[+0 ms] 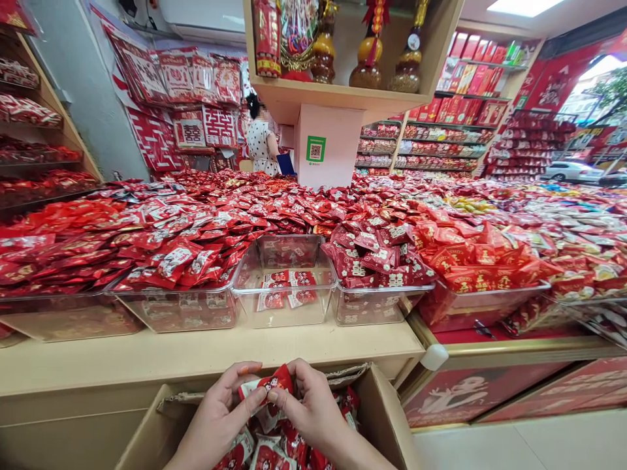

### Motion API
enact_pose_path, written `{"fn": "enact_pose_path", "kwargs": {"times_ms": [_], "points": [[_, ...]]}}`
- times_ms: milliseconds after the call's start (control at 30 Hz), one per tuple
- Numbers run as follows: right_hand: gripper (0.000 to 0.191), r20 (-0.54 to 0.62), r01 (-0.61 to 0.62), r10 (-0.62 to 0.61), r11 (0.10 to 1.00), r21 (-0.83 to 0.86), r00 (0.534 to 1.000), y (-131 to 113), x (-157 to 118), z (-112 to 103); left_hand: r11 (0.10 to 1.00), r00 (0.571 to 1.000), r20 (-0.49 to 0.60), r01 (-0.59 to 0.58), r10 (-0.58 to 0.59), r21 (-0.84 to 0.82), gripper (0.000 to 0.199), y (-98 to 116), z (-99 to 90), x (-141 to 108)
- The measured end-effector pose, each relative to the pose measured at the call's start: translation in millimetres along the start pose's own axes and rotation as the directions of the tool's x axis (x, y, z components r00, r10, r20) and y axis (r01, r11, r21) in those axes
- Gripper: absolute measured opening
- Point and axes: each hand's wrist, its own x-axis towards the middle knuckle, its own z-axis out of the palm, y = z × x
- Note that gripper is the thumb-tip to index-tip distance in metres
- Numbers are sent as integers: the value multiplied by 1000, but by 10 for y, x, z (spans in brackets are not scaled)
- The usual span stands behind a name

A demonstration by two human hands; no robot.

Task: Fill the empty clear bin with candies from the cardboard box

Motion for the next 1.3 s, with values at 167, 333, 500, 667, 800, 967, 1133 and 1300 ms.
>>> {"fn": "enact_pose_path", "kwargs": {"times_ms": [167,333,500,667,800,967,1133,1300], "points": [[25,-9,-18,18,1000,15,1000,21,6,6,998,999,-35,-8,6,-57,34,-60,-6,27],[27,-12,-51,53,994,98,999,7,8,7,991,1000,-11,25,-27,-134,29,-13,-10,31],[29,-3,-89,92,971,224,996,-14,17,17,979,999,-20,38,-43,-202,26,4,-5,23],[32,6,-128,132,948,290,991,-15,22,31,983,998,-53,30,-41,-183,28,17,2,22],[35,18,-171,174,936,307,985,-38,29,14,992,997,-38,58,-62,-108,32,33,-1,21],[38,-20,-212,232,919,332,973,-58,40,-10,987,999,-14,48,-50,-151,39,38,26,20],[37,-47,-214,244,915,343,969,-48,45,11,973,997,10,71,-71,-218,44,19,52,37],[35,-30,-169,192,918,359,981,-74,27,51,971,996,28,84,-80,-222,40,-14,34,52]]}}
